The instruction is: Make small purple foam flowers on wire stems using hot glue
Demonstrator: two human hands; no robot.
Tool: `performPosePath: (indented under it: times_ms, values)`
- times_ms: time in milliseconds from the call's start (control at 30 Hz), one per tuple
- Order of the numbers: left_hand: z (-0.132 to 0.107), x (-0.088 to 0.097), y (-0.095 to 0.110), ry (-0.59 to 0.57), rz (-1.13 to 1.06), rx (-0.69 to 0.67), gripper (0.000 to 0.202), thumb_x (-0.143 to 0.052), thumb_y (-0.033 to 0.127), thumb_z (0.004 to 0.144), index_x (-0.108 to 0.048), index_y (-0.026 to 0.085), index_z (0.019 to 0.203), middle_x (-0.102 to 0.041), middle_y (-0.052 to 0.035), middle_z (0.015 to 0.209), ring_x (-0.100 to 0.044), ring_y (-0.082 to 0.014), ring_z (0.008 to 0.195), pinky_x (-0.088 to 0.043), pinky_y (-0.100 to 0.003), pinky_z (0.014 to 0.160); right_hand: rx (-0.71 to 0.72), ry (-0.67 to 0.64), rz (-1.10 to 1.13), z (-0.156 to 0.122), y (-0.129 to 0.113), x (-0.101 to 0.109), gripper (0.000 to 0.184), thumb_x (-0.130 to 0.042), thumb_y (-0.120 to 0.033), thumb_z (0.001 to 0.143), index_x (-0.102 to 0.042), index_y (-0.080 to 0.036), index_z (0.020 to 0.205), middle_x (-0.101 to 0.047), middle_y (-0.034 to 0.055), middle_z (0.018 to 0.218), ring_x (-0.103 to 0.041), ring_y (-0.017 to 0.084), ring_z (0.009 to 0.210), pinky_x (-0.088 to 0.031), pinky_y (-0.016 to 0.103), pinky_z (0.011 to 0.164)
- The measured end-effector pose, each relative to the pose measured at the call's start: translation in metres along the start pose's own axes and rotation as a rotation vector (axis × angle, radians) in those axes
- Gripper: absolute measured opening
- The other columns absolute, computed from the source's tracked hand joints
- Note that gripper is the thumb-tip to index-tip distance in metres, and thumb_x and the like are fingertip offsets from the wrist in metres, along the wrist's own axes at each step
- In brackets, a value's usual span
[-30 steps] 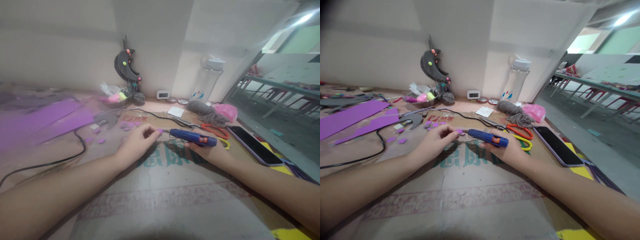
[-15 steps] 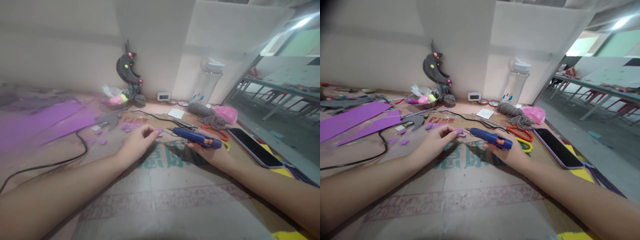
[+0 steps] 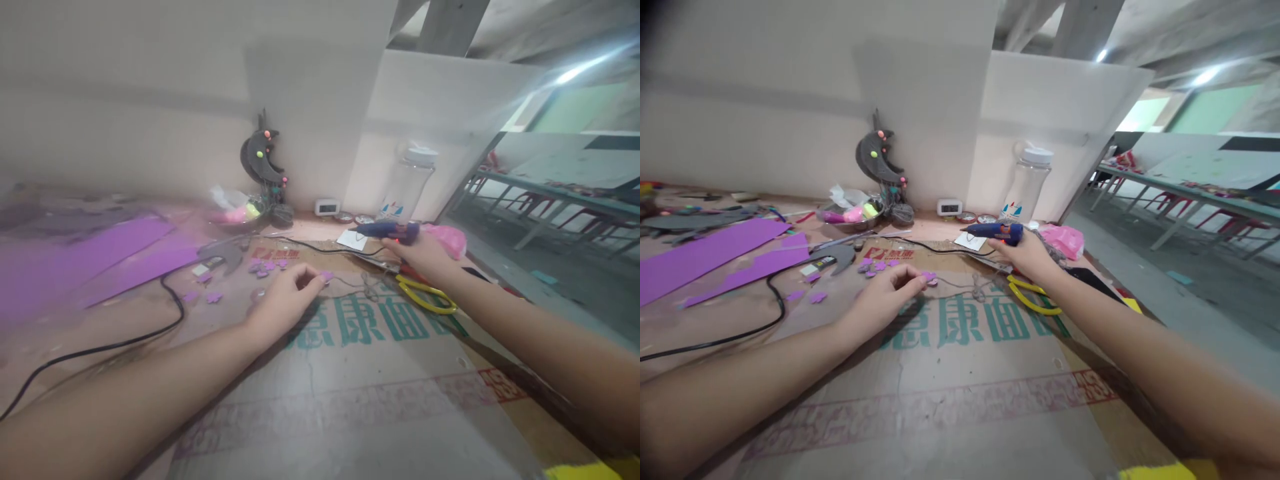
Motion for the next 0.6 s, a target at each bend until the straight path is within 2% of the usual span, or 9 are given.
performPosePath:
  times_ms: [133,233,300,367,467,533,600]
  values:
    - [0.000,0.000,0.001,-0.003,0.006,0.009,0.028,-0.057,0.045,0.088,-0.060,0.019,0.079,-0.061,-0.0002,0.077,-0.055,-0.0176,0.076,-0.039,-0.029,0.070,-0.132,-0.081,-0.109,0.037,0.031,-0.020,0.031,-0.068,-0.036,0.082,-0.071,-0.015,0.105,-0.074,0.0113,0.106,-0.067,0.027,0.100,-0.050,0.039,0.091]
    - [0.000,-0.001,0.003,-0.014,-0.008,0.014,0.028,-0.057,0.045,0.088,-0.060,0.018,0.079,-0.061,-0.0001,0.077,-0.055,-0.0174,0.076,-0.039,-0.029,0.070,-0.132,-0.153,-0.137,0.049,0.042,-0.033,0.028,-0.069,-0.035,0.081,-0.072,-0.014,0.099,-0.075,0.0108,0.099,-0.068,0.026,0.092,-0.051,0.038,0.088]
    - [0.000,-0.002,0.003,-0.021,-0.012,0.010,0.029,-0.057,0.045,0.088,-0.060,0.018,0.079,-0.062,-0.0002,0.077,-0.055,-0.0173,0.075,-0.039,-0.029,0.070,-0.124,-0.165,-0.153,0.051,0.045,-0.035,0.032,-0.070,-0.037,0.081,-0.071,-0.014,0.103,-0.075,0.0117,0.100,-0.068,0.026,0.093,-0.051,0.039,0.089]
    - [0.000,-0.002,0.003,-0.022,-0.011,-0.004,0.028,-0.057,0.045,0.088,-0.061,0.018,0.079,-0.062,-0.0003,0.077,-0.056,-0.0173,0.076,-0.039,-0.029,0.070,-0.121,-0.110,-0.151,0.048,0.046,-0.027,0.046,-0.068,-0.043,0.083,-0.065,-0.013,0.118,-0.072,0.0145,0.111,-0.067,0.028,0.100,-0.050,0.041,0.092]
    - [0.000,-0.002,0.002,-0.024,-0.010,-0.016,0.028,-0.057,0.045,0.088,-0.061,0.018,0.080,-0.063,-0.0007,0.079,-0.057,-0.0179,0.077,-0.040,-0.029,0.071,-0.102,0.066,-0.082,0.032,0.039,0.001,0.067,-0.062,-0.052,0.085,-0.049,-0.016,0.140,-0.062,0.0171,0.131,-0.062,0.029,0.115,-0.050,0.042,0.097]
    - [-0.001,-0.001,0.001,-0.016,-0.004,-0.009,0.028,-0.057,0.046,0.088,-0.062,0.019,0.081,-0.063,-0.0008,0.079,-0.057,-0.0181,0.078,-0.040,-0.029,0.071,-0.025,0.160,-0.057,0.014,0.027,0.023,0.066,-0.059,-0.052,0.086,-0.046,-0.023,0.144,-0.058,0.0132,0.137,-0.058,0.029,0.122,-0.049,0.044,0.101]
    - [-0.001,-0.001,0.001,-0.009,-0.002,-0.002,0.029,-0.057,0.047,0.088,-0.062,0.019,0.081,-0.064,-0.0010,0.079,-0.058,-0.0181,0.077,-0.040,-0.029,0.070,0.091,0.164,-0.076,-0.005,0.012,0.037,0.048,-0.055,-0.050,0.090,-0.055,-0.033,0.135,-0.062,0.0061,0.133,-0.059,0.028,0.120,-0.050,0.045,0.100]
Point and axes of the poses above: each hand's wrist, its own z-axis towards the middle knuckle, its own x-axis out of the back of the hand, y = z × x, the point moved 9 cm from there along z, towards the middle knuckle
